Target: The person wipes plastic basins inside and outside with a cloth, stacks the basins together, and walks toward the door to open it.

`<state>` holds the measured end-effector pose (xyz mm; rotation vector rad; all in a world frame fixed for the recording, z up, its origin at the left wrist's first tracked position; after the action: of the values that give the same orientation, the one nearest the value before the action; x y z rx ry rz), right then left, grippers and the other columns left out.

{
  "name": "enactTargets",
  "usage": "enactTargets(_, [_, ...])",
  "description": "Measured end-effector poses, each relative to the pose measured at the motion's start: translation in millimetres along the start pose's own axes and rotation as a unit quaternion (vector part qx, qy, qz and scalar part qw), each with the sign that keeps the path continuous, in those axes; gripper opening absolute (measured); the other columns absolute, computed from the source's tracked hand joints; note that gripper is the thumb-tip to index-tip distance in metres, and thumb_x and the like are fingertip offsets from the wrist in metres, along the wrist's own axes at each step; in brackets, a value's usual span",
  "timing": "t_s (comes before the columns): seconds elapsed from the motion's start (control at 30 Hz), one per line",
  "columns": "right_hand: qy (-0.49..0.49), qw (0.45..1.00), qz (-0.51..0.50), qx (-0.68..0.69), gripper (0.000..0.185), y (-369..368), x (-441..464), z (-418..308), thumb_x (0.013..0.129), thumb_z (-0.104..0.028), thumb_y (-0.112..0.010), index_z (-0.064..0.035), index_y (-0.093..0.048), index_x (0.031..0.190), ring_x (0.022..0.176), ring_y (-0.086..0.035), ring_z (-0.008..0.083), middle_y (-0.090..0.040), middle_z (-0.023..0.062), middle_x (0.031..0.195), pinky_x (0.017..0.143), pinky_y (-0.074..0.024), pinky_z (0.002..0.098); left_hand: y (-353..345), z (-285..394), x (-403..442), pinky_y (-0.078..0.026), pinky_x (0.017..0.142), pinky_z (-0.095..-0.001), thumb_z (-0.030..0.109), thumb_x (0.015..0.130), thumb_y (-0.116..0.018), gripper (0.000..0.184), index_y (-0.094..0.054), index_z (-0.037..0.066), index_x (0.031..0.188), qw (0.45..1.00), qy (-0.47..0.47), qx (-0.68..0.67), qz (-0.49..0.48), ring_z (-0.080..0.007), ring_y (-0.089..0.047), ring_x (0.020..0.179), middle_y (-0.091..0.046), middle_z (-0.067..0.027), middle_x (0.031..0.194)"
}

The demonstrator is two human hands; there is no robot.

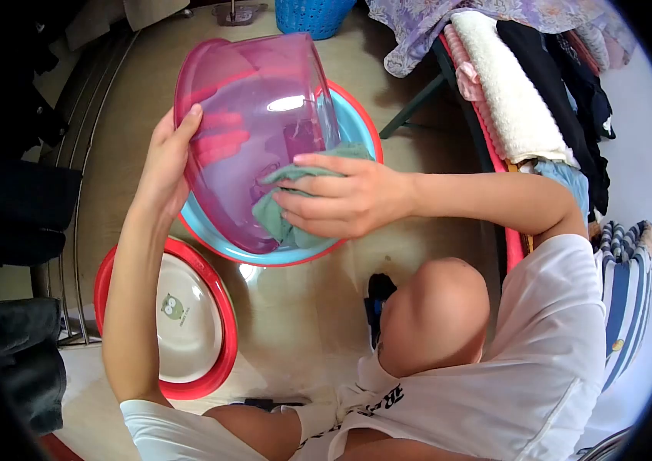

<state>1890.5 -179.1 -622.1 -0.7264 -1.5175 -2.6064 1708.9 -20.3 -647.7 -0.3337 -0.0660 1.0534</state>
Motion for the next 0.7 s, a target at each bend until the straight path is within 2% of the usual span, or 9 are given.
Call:
enactTargets(0.17, [-0.049,0.997,0.053,0.001,0.016,3.8,11.7,33.1,0.080,-0.019,-0.067,-0.0112,-0.070,0.093,0.112,-0.066,0.0210,-0.067,0.0038,0.112,0.106,-0.0519,0.0438,-1.7,-5.5,-0.6,-0.060,0.091,-0.0385,0.026,0.110,-0.050,0.039,-0.053,0.003,0.141,1.000,-0.006,0.005,0.006,-0.0250,-0.073,0.103,-0.072,-0.0171,0.118])
enactTargets(0.27, [-0.059,0.997,0.041,0.031,0.022,2.2,12.1,45.9,0.077,-0.019,-0.070,-0.0103,-0.071,0.097,0.107,-0.069,0.0239,-0.070,0.0047,0.110,0.081,-0.0594,0.0382,-4.8,-7.3,-2.5,-0.059,0.091,-0.0378,0.026,0.110,-0.050,0.039,-0.053,0.003,0.142,1.000,0.003,-0.005,0.002,-0.0242,-0.073,0.103,-0.072,-0.0168,0.118])
enactTargets(0.37, [-0.109,0.990,0.040,0.086,0.030,1.8,13.8,66.5,0.071,-0.017,-0.073,-0.0109,-0.071,0.101,0.107,-0.068,0.0254,-0.069,0.0037,0.114,0.080,-0.0595,0.0375,-7.9,-9.3,-2.6,-0.059,0.092,-0.0377,0.026,0.110,-0.051,0.040,-0.053,0.003,0.142,1.000,0.006,-0.004,0.005,-0.0226,-0.072,0.103,-0.071,-0.0152,0.120])
enactTargets(0.43, [-0.139,0.984,0.000,0.111,0.042,3.9,14.5,82.2,0.063,-0.011,-0.075,-0.0097,-0.069,0.105,0.109,-0.066,0.0280,-0.068,0.0057,0.118,0.084,-0.0585,0.0382,-6.4,-18.4,-0.4,-0.059,0.094,-0.0381,0.024,0.110,-0.051,0.039,-0.053,0.002,0.142,0.999,-0.025,-0.019,0.027,-0.0211,-0.072,0.104,-0.069,-0.0135,0.124])
enactTargets(0.47, [-0.174,0.975,-0.010,0.139,0.046,1.3,12.7,94.9,0.062,-0.007,-0.075,-0.0090,-0.069,0.107,0.110,-0.066,0.0289,-0.067,0.0070,0.119,0.086,-0.0575,0.0390,-6.6,-24.0,-0.4,-0.059,0.094,-0.0397,0.021,0.110,-0.050,0.037,-0.051,0.002,0.142,0.999,-0.027,-0.031,0.015,-0.0204,-0.068,0.114,-0.067,-0.0116,0.127])
enactTargets(0.5, [-0.209,0.964,-0.019,0.167,0.049,-2.6,10.1,109.1,0.060,-0.003,-0.074,-0.0082,-0.068,0.108,0.111,-0.066,0.0299,-0.066,0.0083,0.120,0.089,-0.0566,0.0398,-7.0,-25.9,-1.2,-0.059,0.094,-0.0397,0.021,0.110,-0.050,0.037,-0.051,0.002,0.142,0.999,-0.028,-0.030,0.014,-0.0204,-0.068,0.114,-0.067,-0.0116,0.127])
enactTargets(0.57, [-0.208,0.961,0.011,0.181,0.048,-13.1,1.6,136.2,0.062,0.001,-0.069,-0.0051,-0.068,0.110,0.111,-0.065,0.0342,-0.066,0.0123,0.118,0.093,-0.0544,0.0404,-14.0,-28.1,-2.9,-0.059,0.094,-0.0399,0.022,0.111,-0.048,0.038,-0.049,0.003,0.143,0.999,-0.023,-0.022,-0.007,-0.0216,-0.068,0.113,-0.067,-0.0127,0.128])
enactTargets(0.6, [-0.235,0.949,0.036,0.208,0.045,-17.8,-4.3,150.3,0.066,0.000,-0.068,-0.0041,-0.068,0.111,0.108,-0.066,0.0318,-0.068,0.0123,0.115,0.092,-0.0541,0.0393,-20.2,-26.5,-6.0,-0.062,0.086,-0.0385,0.027,0.110,-0.049,0.041,-0.049,0.001,0.142,1.000,-0.010,-0.016,-0.001,-0.0268,-0.075,0.097,-0.071,-0.0167,0.118])
enactTargets(0.7, [-0.307,0.913,0.073,0.257,0.040,-46.7,-33.5,198.2,0.073,-0.001,-0.066,-0.0018,-0.067,0.113,0.101,-0.068,0.0256,-0.070,0.0113,0.108,0.090,-0.0537,0.0368,-30.6,-22.7,-9.0,-0.063,0.083,-0.0397,0.029,0.110,-0.048,0.043,-0.047,0.001,0.144,1.000,0.002,0.006,-0.020,-0.0305,-0.076,0.094,-0.071,-0.0202,0.114])
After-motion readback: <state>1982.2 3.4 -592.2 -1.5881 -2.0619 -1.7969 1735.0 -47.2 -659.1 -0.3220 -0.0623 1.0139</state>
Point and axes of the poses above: each hand's wrist, its own x-axis towards the middle knuckle, its own y-axis out of the back of the hand, z = x × y, the point moved 5 cm from there along x, towards the middle knuckle
